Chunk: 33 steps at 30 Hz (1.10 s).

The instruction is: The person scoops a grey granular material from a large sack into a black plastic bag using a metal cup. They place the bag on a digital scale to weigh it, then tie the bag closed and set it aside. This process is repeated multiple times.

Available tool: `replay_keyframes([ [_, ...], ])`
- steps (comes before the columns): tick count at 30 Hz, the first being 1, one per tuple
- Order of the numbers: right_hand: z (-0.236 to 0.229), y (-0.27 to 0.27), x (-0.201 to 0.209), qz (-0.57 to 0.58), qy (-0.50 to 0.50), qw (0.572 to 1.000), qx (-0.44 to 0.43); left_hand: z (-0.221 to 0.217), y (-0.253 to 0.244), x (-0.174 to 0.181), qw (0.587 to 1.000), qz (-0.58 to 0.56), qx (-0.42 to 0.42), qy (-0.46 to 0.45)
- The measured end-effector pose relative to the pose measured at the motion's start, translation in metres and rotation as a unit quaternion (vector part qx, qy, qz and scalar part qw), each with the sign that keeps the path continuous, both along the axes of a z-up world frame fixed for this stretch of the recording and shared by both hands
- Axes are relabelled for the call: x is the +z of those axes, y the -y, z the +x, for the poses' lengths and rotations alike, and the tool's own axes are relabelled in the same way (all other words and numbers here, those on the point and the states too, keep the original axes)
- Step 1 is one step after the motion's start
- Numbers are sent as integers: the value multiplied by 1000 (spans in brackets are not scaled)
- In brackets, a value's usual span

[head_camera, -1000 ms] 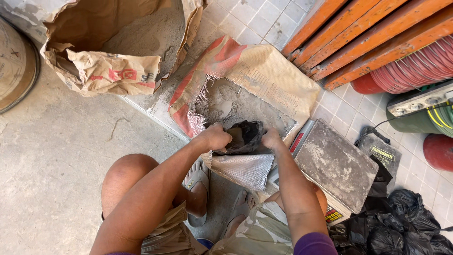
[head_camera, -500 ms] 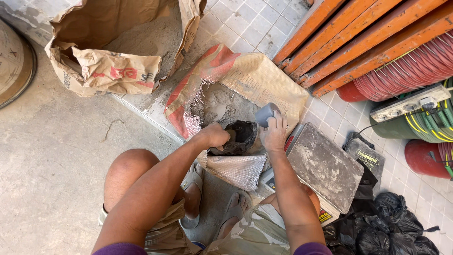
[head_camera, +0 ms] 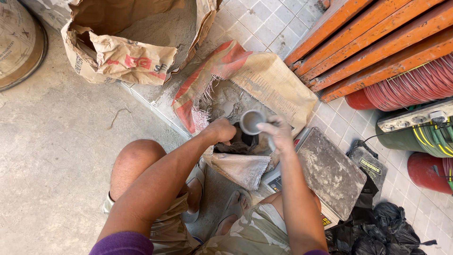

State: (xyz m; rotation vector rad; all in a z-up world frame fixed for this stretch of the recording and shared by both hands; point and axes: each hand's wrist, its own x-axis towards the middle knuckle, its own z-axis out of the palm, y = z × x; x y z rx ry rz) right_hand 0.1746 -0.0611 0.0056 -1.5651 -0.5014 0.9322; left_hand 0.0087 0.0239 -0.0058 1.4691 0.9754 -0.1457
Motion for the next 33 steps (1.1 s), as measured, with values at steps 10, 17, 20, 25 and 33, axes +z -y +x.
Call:
replay_keyframes([
  [10,-51,-7,-22,-322,300,883,161,-13,-5,0,999,20,-11,-34],
  [17,-54,-9,-75,-294,406,836,223,-15,-2,7,999,18,-26,-40],
  [20,-59,-13,-59,-294,367,853,227,-12,-6,4,998,28,-36,-49],
  [25,-53,-13,-55,-329,270,880,210,3,-21,-53,995,63,-42,-68],
  [33,-22,-8,-63,-284,263,909,151,-1,-21,-41,991,103,-35,-73],
])
